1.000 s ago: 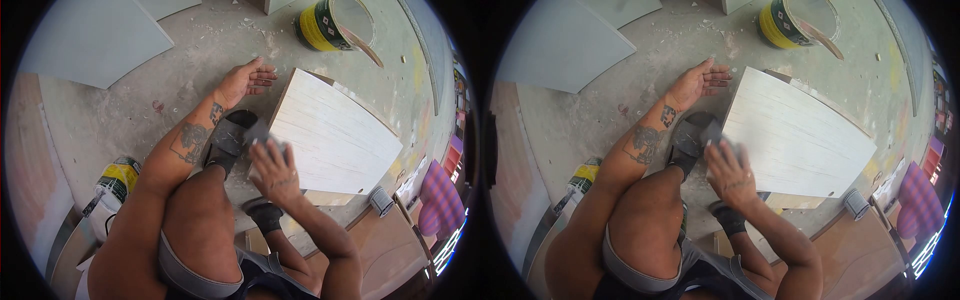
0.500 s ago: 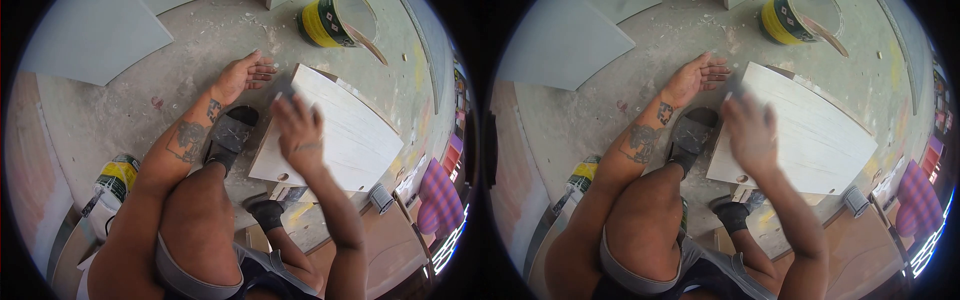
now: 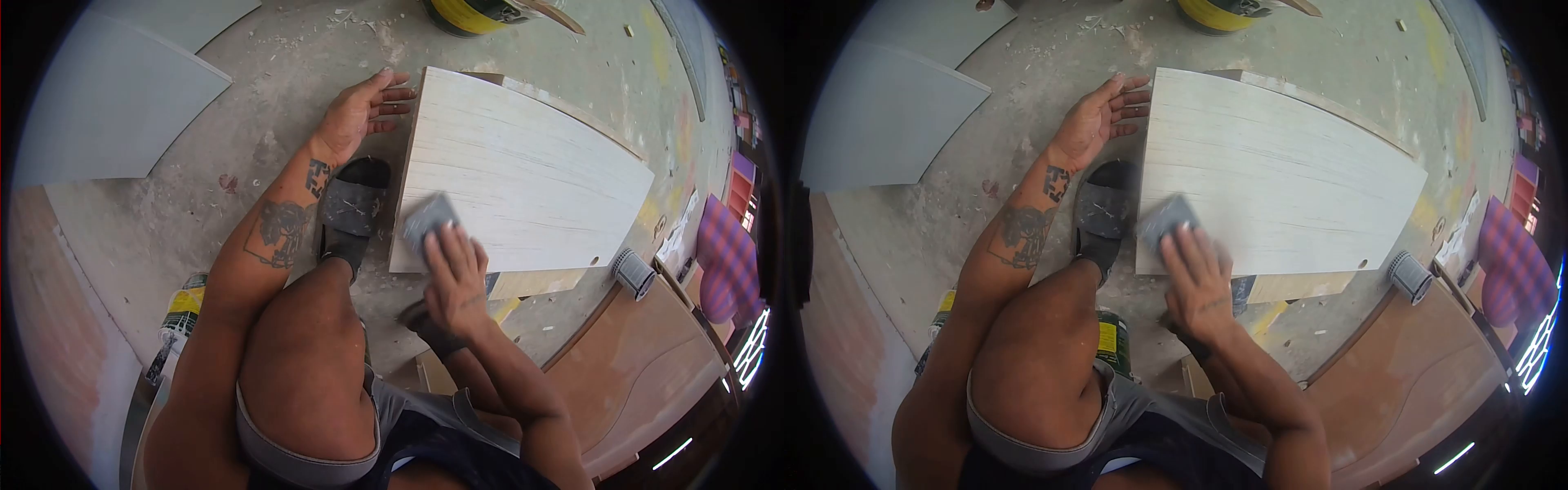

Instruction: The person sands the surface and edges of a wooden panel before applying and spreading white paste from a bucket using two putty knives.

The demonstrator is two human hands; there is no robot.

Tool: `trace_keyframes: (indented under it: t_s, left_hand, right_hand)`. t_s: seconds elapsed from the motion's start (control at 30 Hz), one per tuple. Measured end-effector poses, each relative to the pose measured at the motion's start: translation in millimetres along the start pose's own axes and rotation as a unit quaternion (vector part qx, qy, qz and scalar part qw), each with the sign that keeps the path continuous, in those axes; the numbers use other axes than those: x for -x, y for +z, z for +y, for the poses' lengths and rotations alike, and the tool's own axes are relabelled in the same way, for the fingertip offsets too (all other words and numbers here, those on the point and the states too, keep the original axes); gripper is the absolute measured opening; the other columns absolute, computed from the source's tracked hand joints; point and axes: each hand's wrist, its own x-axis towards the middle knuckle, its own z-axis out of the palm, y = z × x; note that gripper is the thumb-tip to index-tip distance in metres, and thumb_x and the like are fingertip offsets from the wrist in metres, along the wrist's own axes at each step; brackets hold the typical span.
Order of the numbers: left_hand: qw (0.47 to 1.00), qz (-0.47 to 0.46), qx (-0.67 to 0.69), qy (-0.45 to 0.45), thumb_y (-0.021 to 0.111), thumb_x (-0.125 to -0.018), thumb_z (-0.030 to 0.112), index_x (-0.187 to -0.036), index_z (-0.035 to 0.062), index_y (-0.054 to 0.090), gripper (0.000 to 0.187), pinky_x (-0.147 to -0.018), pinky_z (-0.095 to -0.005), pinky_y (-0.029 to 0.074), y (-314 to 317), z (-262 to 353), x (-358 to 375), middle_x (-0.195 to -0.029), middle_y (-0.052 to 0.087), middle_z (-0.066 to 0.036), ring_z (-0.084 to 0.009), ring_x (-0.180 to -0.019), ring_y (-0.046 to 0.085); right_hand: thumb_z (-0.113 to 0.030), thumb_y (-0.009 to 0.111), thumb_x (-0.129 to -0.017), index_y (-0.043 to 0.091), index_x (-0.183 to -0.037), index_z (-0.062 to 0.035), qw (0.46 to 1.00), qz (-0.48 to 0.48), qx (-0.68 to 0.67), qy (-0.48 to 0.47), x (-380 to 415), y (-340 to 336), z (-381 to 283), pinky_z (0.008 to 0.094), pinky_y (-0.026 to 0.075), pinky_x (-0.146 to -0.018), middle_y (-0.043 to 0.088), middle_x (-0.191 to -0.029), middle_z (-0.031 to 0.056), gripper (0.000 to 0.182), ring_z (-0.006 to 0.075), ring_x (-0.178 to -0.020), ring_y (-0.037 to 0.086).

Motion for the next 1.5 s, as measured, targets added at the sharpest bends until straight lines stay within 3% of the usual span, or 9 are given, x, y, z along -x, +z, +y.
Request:
trace_keyframes:
  t_s: [0.3, 0.5, 0.6, 0.67, 0.8, 0.97, 1.13, 1.33, 1.5]
  left_hand:
    - [0.996, -0.051, 0.070, 0.011, 0.055, -0.106, 0.041, -0.139, -0.0010, 0.054, 0.053, -0.112, -0.0363, 0.040, 28, -18, -8, -0.135, 0.064, -0.009, -0.0197, -0.126, 0.058]
    - [0.999, -0.020, -0.036, 0.011, 0.055, -0.107, 0.041, -0.140, -0.0065, 0.050, 0.058, -0.104, -0.0356, 0.049, 71, -5, -1, -0.132, 0.064, -0.014, -0.0220, -0.119, 0.064]
    - [0.998, -0.010, -0.060, 0.023, 0.056, -0.106, 0.043, -0.140, -0.0074, 0.050, 0.061, -0.103, -0.0352, 0.050, 64, -7, -5, -0.130, 0.065, -0.015, -0.0224, -0.118, 0.064]
    - [0.997, 0.001, -0.073, 0.024, 0.056, -0.106, 0.044, -0.141, -0.0078, 0.049, 0.063, -0.104, -0.0352, 0.050, 56, -11, -2, -0.130, 0.065, -0.016, -0.0226, -0.119, 0.064]
    - [0.995, 0.019, -0.089, 0.032, 0.055, -0.106, 0.045, -0.141, -0.0084, 0.048, 0.064, -0.105, -0.0355, 0.050, 57, -12, -5, -0.131, 0.064, -0.017, -0.0234, -0.120, 0.064]
    - [0.997, 0.011, -0.067, 0.025, 0.053, -0.107, 0.046, -0.143, -0.0087, 0.046, 0.066, -0.106, -0.0369, 0.049, 59, -15, -5, -0.135, 0.062, -0.018, -0.0249, -0.123, 0.063]
    - [0.994, 0.010, -0.102, 0.024, 0.050, -0.107, 0.048, -0.145, -0.0084, 0.044, 0.068, -0.107, -0.0383, 0.048, 58, -14, -6, -0.139, 0.060, -0.019, -0.0258, -0.126, 0.061]
    - [0.989, 0.018, -0.143, 0.036, 0.048, -0.107, 0.050, -0.145, -0.0075, 0.044, 0.069, -0.107, -0.0374, 0.048, 57, -13, -6, -0.139, 0.060, -0.017, -0.0252, -0.124, 0.062]
    - [0.988, 0.038, -0.139, 0.047, 0.049, -0.108, 0.048, -0.145, -0.0071, 0.045, 0.067, -0.107, -0.0374, 0.047, 61, -18, -7, -0.139, 0.060, -0.016, -0.0244, -0.124, 0.061]
  right_hand:
    - [-0.044, 0.068, -0.090, 0.031, -0.160, -0.0057, 0.968, 0.215, -0.085, 0.096, -64, 45, -19, 0.0671, 0.002, -0.121, 0.023, -0.167, 0.0217, 0.089, 0.0425, -0.156, 0.015]
    - [-0.062, 0.058, -0.090, 0.029, -0.161, -0.0061, 0.984, 0.171, 0.013, 0.058, -45, 58, 34, 0.0666, -0.002, -0.122, 0.022, -0.169, 0.0148, 0.095, 0.0358, -0.158, 0.012]
    - [-0.047, 0.070, -0.085, 0.025, -0.162, -0.0042, 0.956, 0.139, 0.036, 0.256, 12, 31, 134, 0.0623, 0.000, -0.125, 0.016, -0.171, 0.0154, 0.098, 0.0342, -0.159, 0.005]
    - [-0.039, 0.049, -0.103, 0.012, -0.162, 0.0028, 0.868, 0.143, 0.209, 0.428, 53, 12, 214, 0.0589, 0.005, -0.125, 0.009, -0.171, 0.0197, 0.081, 0.0366, -0.159, 0.007]
    - [-0.041, 0.038, -0.109, 0.008, -0.162, 0.0040, 0.763, 0.321, 0.039, 0.559, 69, 11, 248, 0.0583, 0.005, -0.125, 0.008, -0.171, 0.0208, 0.076, 0.0389, -0.158, 0.006]
    - [-0.049, 0.058, -0.094, 0.018, -0.159, 0.0073, 0.916, 0.218, -0.028, 0.337, -1, 74, 52, 0.0649, -0.004, -0.123, 0.014, -0.168, 0.0281, 0.095, 0.0451, -0.157, 0.006]
    - [-0.051, 0.059, -0.093, 0.018, -0.161, 0.0033, 0.952, 0.203, 0.002, 0.228, 22, 68, 80, 0.0670, -0.002, -0.122, 0.015, -0.169, 0.0240, 0.096, 0.0431, -0.158, 0.007]
    - [-0.052, 0.046, -0.103, 0.017, -0.162, 0.0004, 0.798, 0.330, 0.143, 0.483, 89, -12, 308, 0.0577, 0.006, -0.126, 0.014, -0.170, 0.0197, 0.084, 0.0392, -0.157, 0.014]
    - [-0.063, 0.034, -0.103, 0.013, -0.163, 0.0006, 0.659, 0.383, -0.051, 0.645, 94, -82, 382, 0.0553, 0.005, -0.126, 0.009, -0.171, 0.0211, 0.090, 0.0375, -0.158, 0.009]
